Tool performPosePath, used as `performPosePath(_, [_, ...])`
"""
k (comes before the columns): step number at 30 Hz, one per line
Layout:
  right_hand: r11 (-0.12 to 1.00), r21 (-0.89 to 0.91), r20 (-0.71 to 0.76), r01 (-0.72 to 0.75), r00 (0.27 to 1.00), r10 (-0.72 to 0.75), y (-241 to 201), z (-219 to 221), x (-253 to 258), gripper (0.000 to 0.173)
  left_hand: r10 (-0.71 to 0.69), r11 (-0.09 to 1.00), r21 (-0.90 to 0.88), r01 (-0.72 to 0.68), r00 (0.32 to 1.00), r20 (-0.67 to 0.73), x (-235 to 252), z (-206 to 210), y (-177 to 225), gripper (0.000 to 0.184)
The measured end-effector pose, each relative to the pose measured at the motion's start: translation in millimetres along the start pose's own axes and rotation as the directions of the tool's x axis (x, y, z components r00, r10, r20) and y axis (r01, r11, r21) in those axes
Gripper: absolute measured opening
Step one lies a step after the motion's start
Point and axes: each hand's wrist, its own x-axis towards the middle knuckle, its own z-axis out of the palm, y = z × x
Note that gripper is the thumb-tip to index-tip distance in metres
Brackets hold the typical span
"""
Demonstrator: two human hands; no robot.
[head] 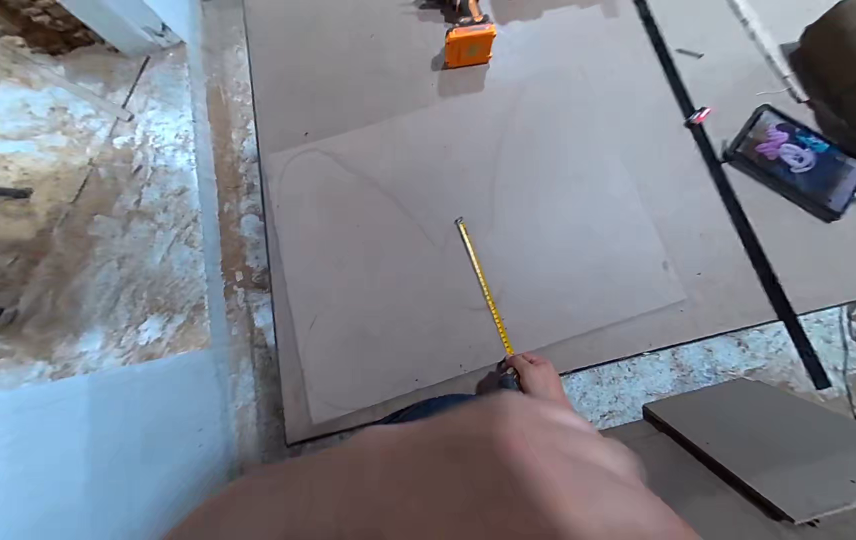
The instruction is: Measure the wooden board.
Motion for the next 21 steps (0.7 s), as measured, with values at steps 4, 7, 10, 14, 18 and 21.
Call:
performPosePath(4, [0.994,0.081,0.069,0.071,0.995,-0.077,15.3,-7.5,4.9,0.031,-0.292,0.924,0.178,0.337,0.926,-0.239,-79.1,18.0,-129.6,0.03])
performPosePath(7, [0.984,0.13,0.074,0.119,0.989,-0.129,27.7,-28.7,11.5,0.031,-0.505,0.773,0.261,0.578,0.811,-0.296,-120.6,26.7,-206.3,0.036])
performPosePath(10, [0.984,0.139,0.056,0.114,0.991,-0.122,32.8,-60.3,12.6,0.031,-0.579,0.652,0.438,0.619,0.779,-0.24,-114.9,28.0,-243.7,0.042])
performPosePath(14, [0.989,0.106,0.032,0.102,0.994,-0.106,34.2,-98.3,9.1,0.028,-0.609,0.578,0.594,0.56,0.78,-0.142,-64.4,33.0,-274.8,0.043])
performPosePath(18, [0.985,0.144,-0.001,0.09,0.996,-0.091,35.2,-124.0,7.2,0.027,-0.6,0.56,0.689,0.46,0.799,-0.046,-10.9,49.5,-301.6,0.044])
performPosePath(21, [0.984,0.158,0.005,0.088,0.996,-0.09,42.0,-143.5,12.9,0.028,-0.555,0.552,0.729,0.405,0.831,-0.041,25.2,60.6,-320.1,0.054])
